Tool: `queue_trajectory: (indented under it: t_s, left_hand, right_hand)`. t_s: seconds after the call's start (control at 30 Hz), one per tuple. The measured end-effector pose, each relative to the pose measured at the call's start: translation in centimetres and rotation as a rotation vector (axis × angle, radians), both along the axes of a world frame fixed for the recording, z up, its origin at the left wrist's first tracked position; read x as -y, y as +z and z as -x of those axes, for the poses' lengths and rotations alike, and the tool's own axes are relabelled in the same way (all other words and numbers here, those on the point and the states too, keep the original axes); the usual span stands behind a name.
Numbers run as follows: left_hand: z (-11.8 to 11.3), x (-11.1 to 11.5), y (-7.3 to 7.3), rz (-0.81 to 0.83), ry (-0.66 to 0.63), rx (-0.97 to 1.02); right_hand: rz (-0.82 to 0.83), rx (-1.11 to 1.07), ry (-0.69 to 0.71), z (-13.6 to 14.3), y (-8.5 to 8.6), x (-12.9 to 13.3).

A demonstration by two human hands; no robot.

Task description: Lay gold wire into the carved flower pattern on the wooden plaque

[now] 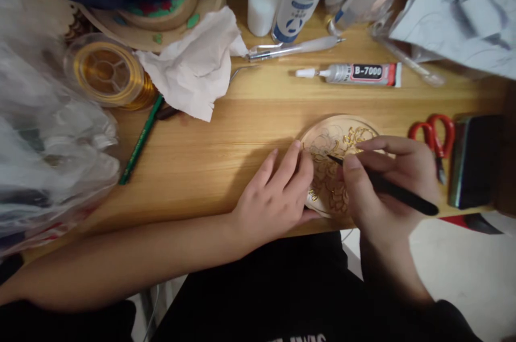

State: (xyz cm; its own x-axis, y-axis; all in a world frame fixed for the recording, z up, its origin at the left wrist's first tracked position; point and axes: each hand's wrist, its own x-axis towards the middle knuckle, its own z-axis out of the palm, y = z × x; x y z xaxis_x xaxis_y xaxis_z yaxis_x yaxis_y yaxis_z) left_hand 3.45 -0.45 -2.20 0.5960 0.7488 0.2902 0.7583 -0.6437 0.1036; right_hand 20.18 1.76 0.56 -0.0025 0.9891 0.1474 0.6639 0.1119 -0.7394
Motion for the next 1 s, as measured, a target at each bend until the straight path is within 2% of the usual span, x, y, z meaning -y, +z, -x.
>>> queue_trajectory:
  t_s: [0.1, 0.2, 0.3, 0.4, 0.63, 1.0]
  left_hand:
    - [0.1, -0.1, 0.2, 0.006, 0.001, -0.021]
    - [0.1, -0.2, 0.3, 0.003, 0.009, -0.022]
    - [0.0, -0.2, 0.3, 0.0, 0.019, -0.012]
    - [0.0, -0.2, 0.3, 0.012, 0.02, -0.006]
    - [0.1, -0.3, 0.5, 0.02, 0.033, 0.0]
    - [0.4, -0.8, 0.9, 0.013, 0.022, 0.01]
  right_hand:
    - [-0.015, -0.047, 0.039, -1.2, 0.1, -0.3]
    - [-0.05, 0.067, 0.326, -2.2, 0.0, -1.0]
    - [-0.125, 0.241, 0.457, -2.5, -0.2, -1.5]
    - [-0.157, 0.312, 0.47, -2.3, -0.3, -1.9]
    - [-0.125, 0.251, 0.34, -1.9, -0.1, -2.6]
    - [-0.157, 0.175, 0.316, -2.9, -0.4, -2.0]
